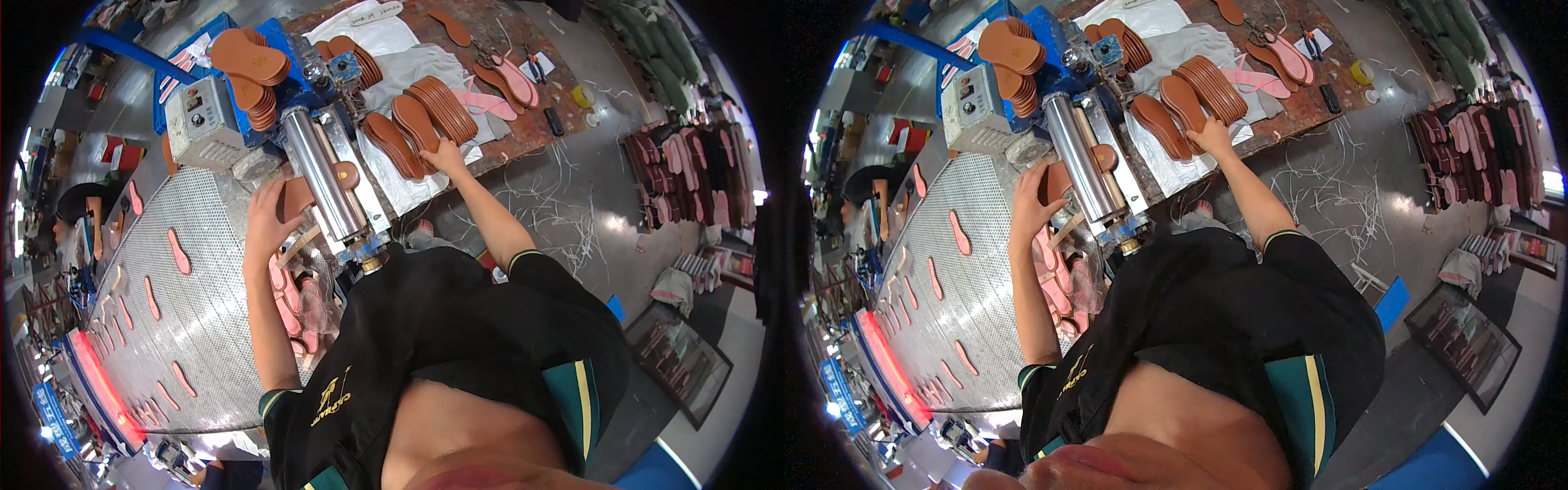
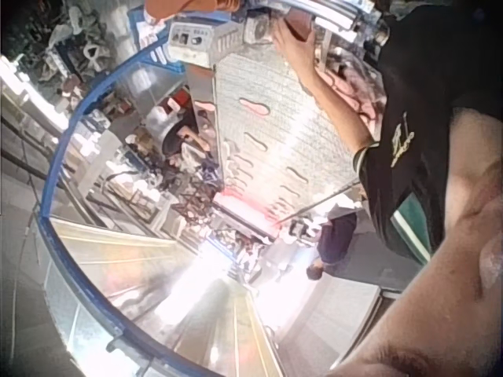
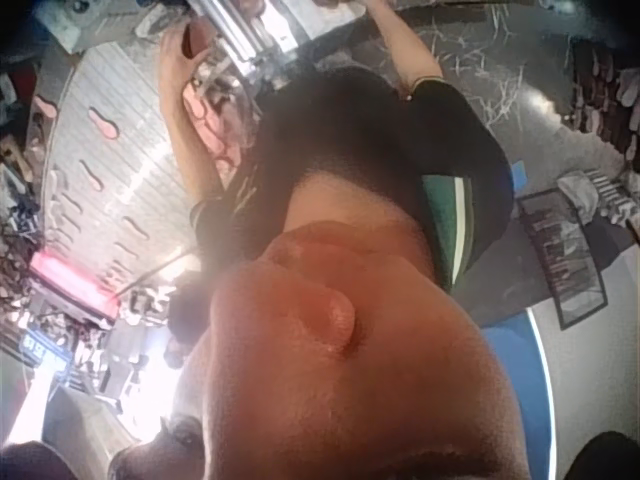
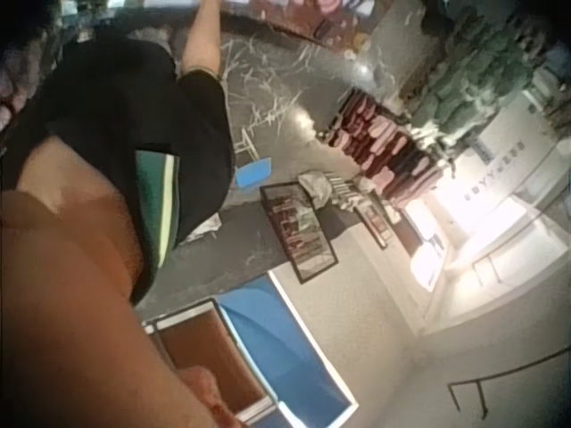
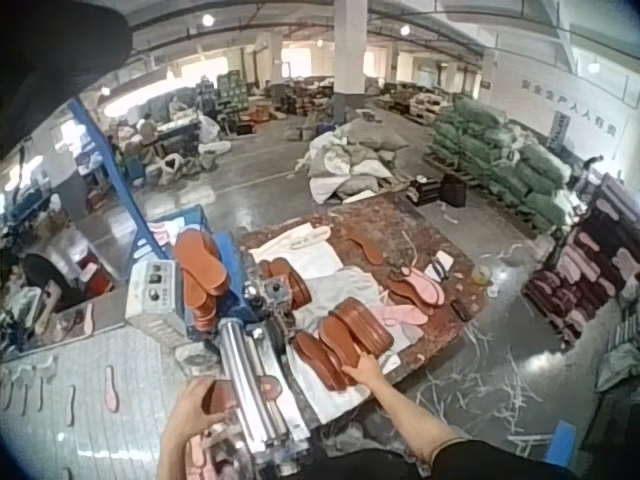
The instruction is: The worker is applying adhesive to shoe soles using a roller machine and placing the soles on a conveyor belt.
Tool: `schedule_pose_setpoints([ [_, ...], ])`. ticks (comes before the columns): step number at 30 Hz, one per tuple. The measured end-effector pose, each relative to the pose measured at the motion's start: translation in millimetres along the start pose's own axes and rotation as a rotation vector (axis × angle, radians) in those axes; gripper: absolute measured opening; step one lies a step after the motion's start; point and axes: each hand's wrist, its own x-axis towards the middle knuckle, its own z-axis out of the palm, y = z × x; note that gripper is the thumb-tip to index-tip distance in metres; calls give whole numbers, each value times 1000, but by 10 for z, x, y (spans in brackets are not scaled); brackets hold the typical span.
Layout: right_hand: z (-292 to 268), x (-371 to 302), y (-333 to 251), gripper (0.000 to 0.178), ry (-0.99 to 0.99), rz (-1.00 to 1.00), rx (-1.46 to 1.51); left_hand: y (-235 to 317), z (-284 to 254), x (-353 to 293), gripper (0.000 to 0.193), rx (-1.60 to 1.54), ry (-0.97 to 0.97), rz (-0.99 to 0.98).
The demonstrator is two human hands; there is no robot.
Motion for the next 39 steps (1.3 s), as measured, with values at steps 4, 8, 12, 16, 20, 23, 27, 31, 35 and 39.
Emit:
schedule_pose_setpoints([
  [4, -37, 64, -53, 59, 223, -85, 90, -187, -46, -189, 75, 115, 64, -36],
  [8, -233, 100, -216, 58, 311, -427, 222, -684, 109, -847, 71, -86, 96, -283],
  [12, -403, 111, 175, 53, 118, -398, 544, -841, 573, -1635, 64, -1392, 277, -737],
  [16, -559, -312, 86, 54, -38, -209, 600, -583, 910, -2214, 44, -1941, 724, -569],
  [20, -512, -467, -16, 52, -173, 17, 743, -800, 1097, -2744, 41, -2056, 1109, -451],
  [23, -466, -483, -89, 53, -201, 110, 781, -1183, 846, -3194, 42, -2029, 1470, -433],
  [27, -492, -446, -139, 54, -281, 51, 768, -1821, 136, -4135, 45, -1782, 1745, -137],
  [31, -574, -633, -391, 53, -277, 51, 720, -2204, -191, -5067, 57, -1584, 2035, -538],
  [35, -687, -789, -357, 52, -270, 16, 704, -2394, 116, -5315, 55, -1397, 1923, -930],
  [39, -1045, -950, -231, 58, -196, -185, 665, -2170, 376, -3710, 49, -1491, 1399, -1025],
])
